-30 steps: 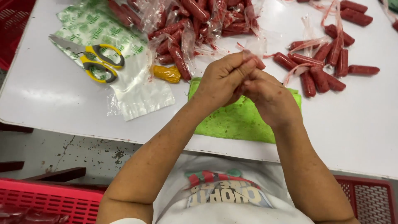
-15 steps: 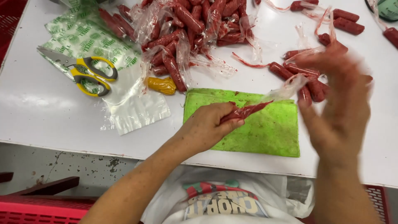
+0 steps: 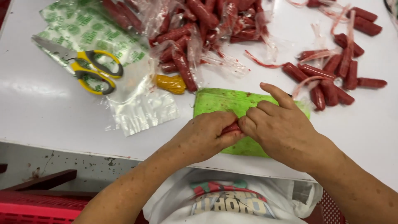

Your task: The person repeatedly picks up small sausages from a pile on a white table and places them into clear plastic bags. They use their hands to push the sausage into the bag and then tie the open end of the bag to seal it. The finished packages are placed on the table.

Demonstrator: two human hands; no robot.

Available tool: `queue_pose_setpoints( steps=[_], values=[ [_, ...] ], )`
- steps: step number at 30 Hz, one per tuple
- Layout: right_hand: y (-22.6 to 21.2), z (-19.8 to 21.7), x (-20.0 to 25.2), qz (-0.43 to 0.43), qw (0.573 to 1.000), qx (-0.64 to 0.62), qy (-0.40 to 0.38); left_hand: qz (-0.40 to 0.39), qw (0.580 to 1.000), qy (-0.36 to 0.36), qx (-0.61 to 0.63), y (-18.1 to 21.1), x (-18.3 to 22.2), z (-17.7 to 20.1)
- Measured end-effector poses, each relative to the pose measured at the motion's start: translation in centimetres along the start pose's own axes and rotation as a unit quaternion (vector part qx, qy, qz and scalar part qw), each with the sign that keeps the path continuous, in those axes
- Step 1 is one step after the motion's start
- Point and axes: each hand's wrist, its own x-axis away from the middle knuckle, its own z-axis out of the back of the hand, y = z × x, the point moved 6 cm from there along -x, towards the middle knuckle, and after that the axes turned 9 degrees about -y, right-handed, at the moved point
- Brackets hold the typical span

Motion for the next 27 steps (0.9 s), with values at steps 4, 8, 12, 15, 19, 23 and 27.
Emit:
queue_pose_setpoints(
  steps=[4, 8, 12, 15, 19, 23, 27],
  values=[
    [-0.5, -1.4, -3.0, 0.028, 0.999, -0.034, 0.025, -0.033, 0.996, 0.029, 0.082, -0.1, -0.4, 1.2],
    [1.2, -0.1, -4.4, 0.064, 0.995, 0.010, 0.080, 0.043, 0.985, 0.036, 0.161, -0.9, -0.2, 2.7],
    [3.8, 3.4, -4.3, 0.089, 0.978, 0.076, 0.172, 0.036, 0.979, -0.068, 0.187, -0.7, 3.1, 4.9],
    [4.1, 3.9, -6.4, 0.115, 0.968, 0.083, 0.206, -0.023, 0.984, -0.125, 0.127, -2.7, 4.5, 7.1],
    [2.3, 4.0, -12.7, 0.177, 0.960, 0.052, 0.209, -0.130, 0.915, -0.060, 0.378, -5.1, 3.6, 8.7],
    [4.6, 4.6, -18.5, 0.237, 0.925, 0.036, 0.296, -0.093, 0.879, 0.141, 0.447, -6.0, 6.8, 12.7],
    [7.8, 3.9, -26.9, 0.235, 0.876, 0.110, 0.407, 0.124, 0.921, 0.256, 0.266, -9.5, 12.5, 15.2]
  ],
)
